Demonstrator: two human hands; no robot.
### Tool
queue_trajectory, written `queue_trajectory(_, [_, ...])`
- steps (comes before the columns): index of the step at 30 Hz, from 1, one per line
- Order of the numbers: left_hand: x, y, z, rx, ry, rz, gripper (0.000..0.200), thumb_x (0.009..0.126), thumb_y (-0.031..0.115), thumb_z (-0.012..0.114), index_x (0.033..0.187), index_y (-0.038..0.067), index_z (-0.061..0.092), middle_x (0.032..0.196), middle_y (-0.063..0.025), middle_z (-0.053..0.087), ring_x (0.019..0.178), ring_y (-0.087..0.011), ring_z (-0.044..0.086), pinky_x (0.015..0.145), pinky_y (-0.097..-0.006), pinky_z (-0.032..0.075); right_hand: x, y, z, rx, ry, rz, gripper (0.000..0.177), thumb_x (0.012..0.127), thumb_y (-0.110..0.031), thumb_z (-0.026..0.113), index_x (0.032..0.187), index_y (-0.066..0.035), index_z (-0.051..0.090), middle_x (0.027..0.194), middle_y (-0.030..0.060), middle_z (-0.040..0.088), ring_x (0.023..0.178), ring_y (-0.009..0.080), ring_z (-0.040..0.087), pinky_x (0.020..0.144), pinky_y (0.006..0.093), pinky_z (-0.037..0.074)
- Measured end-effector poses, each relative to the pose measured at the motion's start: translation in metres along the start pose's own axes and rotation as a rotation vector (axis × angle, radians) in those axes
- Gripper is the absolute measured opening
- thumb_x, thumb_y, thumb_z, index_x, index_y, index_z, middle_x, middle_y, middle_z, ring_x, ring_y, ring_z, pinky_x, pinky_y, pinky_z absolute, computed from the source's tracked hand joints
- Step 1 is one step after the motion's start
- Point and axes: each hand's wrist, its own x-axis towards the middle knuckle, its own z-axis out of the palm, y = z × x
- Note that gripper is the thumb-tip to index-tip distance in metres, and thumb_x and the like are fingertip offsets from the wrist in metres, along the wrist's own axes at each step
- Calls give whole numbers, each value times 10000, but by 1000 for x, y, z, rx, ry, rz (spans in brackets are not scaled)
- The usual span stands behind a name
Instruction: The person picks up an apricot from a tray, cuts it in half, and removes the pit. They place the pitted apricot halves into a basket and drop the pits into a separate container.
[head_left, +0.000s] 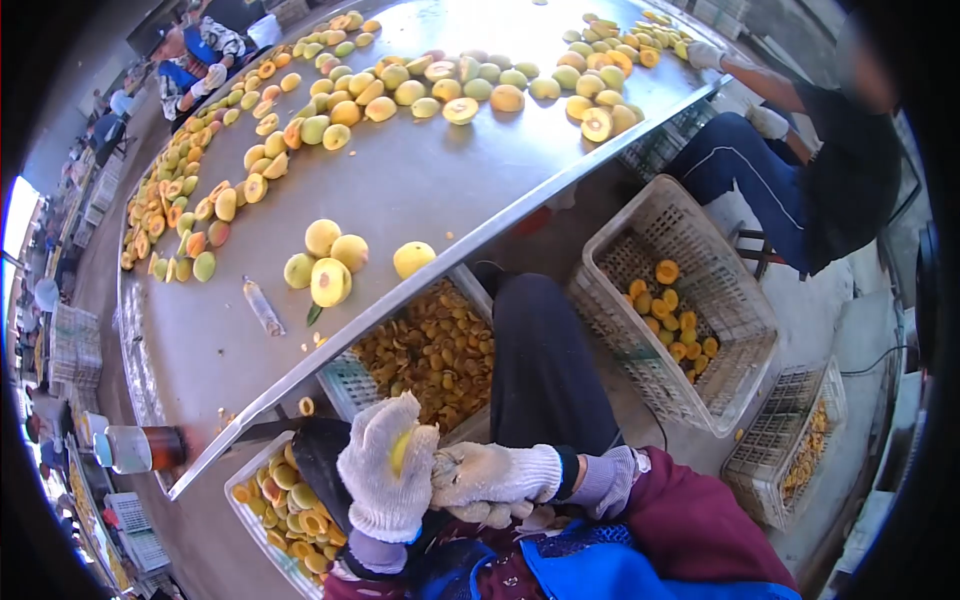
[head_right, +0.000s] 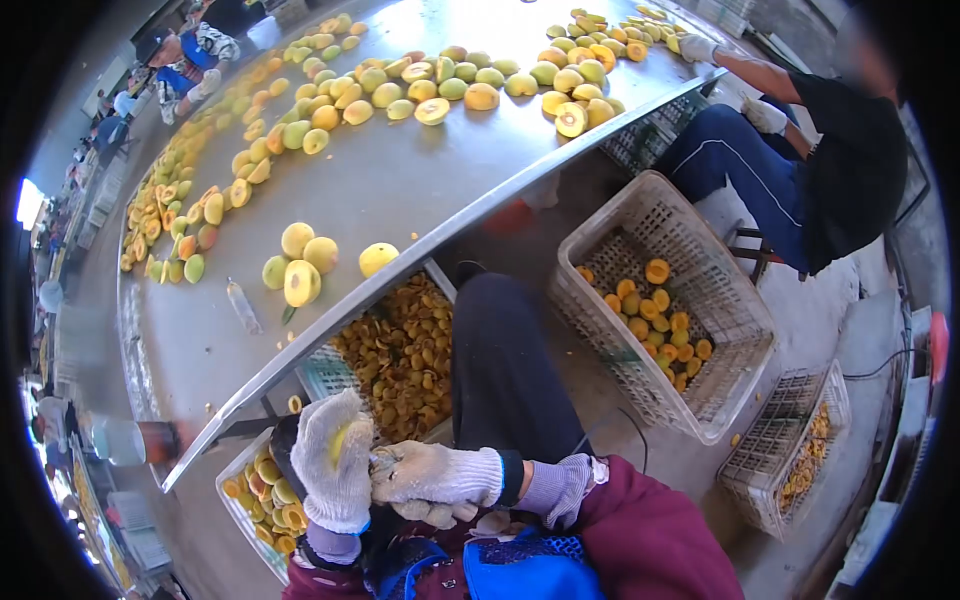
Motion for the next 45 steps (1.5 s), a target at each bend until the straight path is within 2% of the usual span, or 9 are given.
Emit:
queue_trajectory(5, [31,19,-11,227,-284,206,250,797,119,689,1035,52,654,963,-163,661,792,-348,666,686,-390,533,-1,6,-8,99,-65,-84,180,910,-245,565,888,-69,536,518,10,470,315,109,428,240,238,306])
queue_trajectory(12, [30,4,6,82,-225,338,240,816,114,673,1048,56,651,976,-150,661,838,-341,662,706,-386,534,-11,8,-17,93,-97,-149,212,902,-222,566,877,-12,579,496,42,490,291,125,439,247,250,332])
queue_trajectory(16, [40,8,15,-264,-353,-219,190,855,67,646,1033,6,669,985,-126,668,878,-242,659,762,-339,514,-5,8,-20,92,-67,-149,239,923,-227,552,847,-3,583,476,53,494,288,125,436,247,245,323])
queue_trajectory(21, [42,8,5,-338,-459,-197,188,892,118,614,1015,-12,673,996,-154,681,902,-262,658,804,-343,513,0,24,-27,118,-143,-230,238,946,-217,552,863,6,565,494,38,511,305,94,420,273,234,320])
queue_trajectory(23, [41,-3,10,-384,-312,234,230,830,130,690,1040,37,680,987,-154,675,849,-303,686,711,-341,544,2,27,-29,107,-245,-369,228,947,-211,569,917,15,553,498,17,505,329,82,434,305,219,329])
queue_trajectory(28, [43,6,10,-272,-281,304,233,829,131,690,1043,41,681,984,-161,677,856,-306,685,719,-356,547,-16,18,-25,419,-381,-180,218,941,-201,584,929,14,548,491,-3,475,338,75,441,304,213,330])
queue_trajectory(32, [45,8,10,-388,-430,119,210,868,80,645,1068,25,678,991,-155,673,876,-260,677,746,-346,538,-18,14,-16,362,-329,-282,231,947,-207,579,969,20,542,496,4,466,326,76,431,277,216,328])
queue_trajectory(38, [15,15,24,-1072,-211,-430,285,962,205,570,1099,-38,629,1037,-122,657,866,-199,647,775,-313,525,-17,22,-19,413,-223,-173,282,890,-215,656,948,44,562,526,33,524,326,76,440,285,218,340])
queue_trajectory(45, [21,4,35,-1356,48,-667,376,946,387,577,1041,24,602,913,-102,659,711,-248,657,637,-354,544,-5,22,-22,225,-144,-215,234,941,-220,600,1042,-13,555,559,-7,503,390,70,467,314,210,341])
